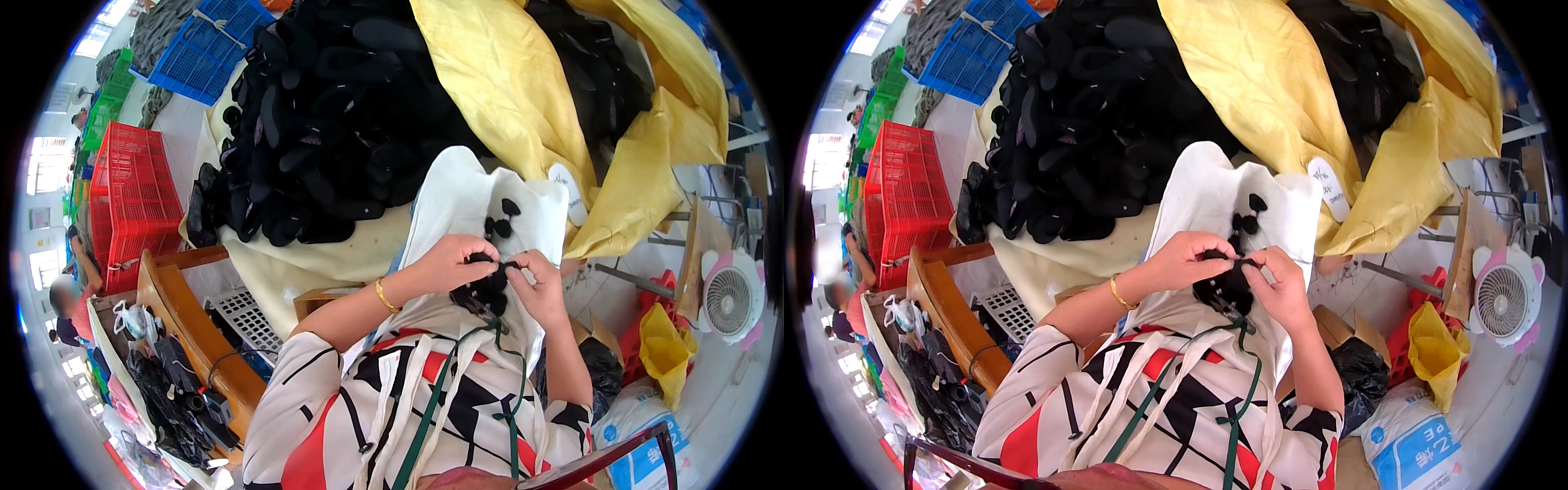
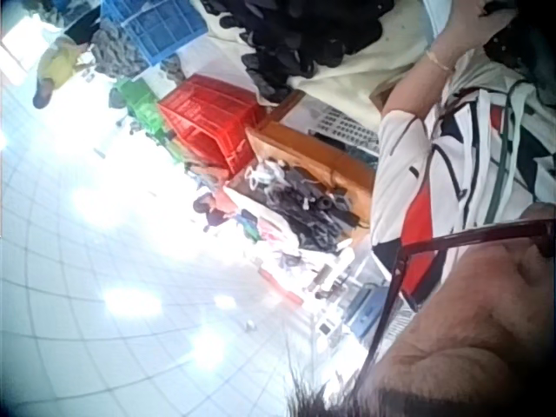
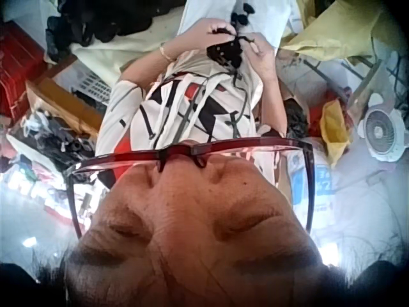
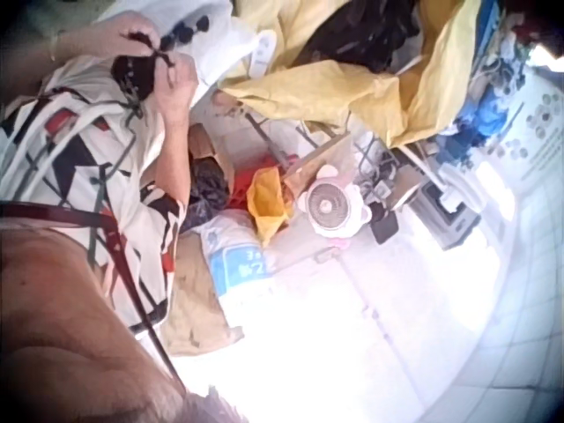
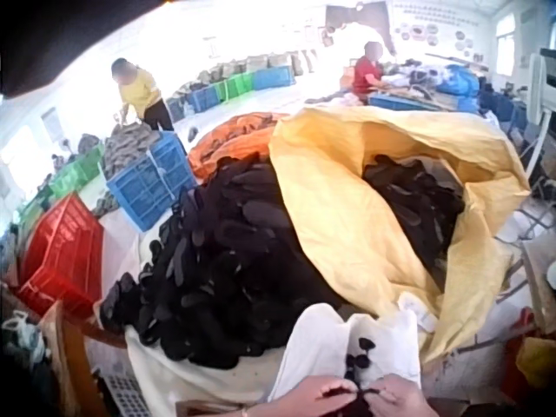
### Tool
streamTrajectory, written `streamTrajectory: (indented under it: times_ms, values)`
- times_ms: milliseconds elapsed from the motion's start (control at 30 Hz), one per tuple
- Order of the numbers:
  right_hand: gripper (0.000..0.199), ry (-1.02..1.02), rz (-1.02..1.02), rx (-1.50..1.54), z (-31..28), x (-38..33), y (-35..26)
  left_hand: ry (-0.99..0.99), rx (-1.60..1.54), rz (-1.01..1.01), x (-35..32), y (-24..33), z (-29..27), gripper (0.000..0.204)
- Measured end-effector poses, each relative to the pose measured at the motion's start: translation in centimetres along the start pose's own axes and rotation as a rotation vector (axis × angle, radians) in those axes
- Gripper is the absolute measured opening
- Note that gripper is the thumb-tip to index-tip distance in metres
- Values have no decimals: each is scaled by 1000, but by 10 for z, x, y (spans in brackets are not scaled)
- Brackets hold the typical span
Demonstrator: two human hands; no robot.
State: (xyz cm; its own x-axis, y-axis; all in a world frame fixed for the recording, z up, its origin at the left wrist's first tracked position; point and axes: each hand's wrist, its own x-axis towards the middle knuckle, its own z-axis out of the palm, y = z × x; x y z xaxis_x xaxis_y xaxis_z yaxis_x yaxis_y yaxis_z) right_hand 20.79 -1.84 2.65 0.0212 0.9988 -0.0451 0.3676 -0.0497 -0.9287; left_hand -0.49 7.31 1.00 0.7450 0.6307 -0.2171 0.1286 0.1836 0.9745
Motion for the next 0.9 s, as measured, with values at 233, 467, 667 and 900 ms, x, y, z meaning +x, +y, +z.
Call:
streamTrajectory:
  times_ms: [233, 467, 667, 900]
  values:
    - [15, 241, 291, 453, -19, 13, 58, 579, 297, 11, 54, -49, -121, 19]
    - [12, 310, 314, 384, -9, 20, 67, 983, 439, -170, 116, -209, -305, 22]
    - [10, 385, 319, 460, -4, 21, 76, 456, 721, -364, 144, -251, -312, 47]
    - [12, 392, 312, 451, 0, 28, 68, 387, 1003, -365, 127, -230, -247, 41]
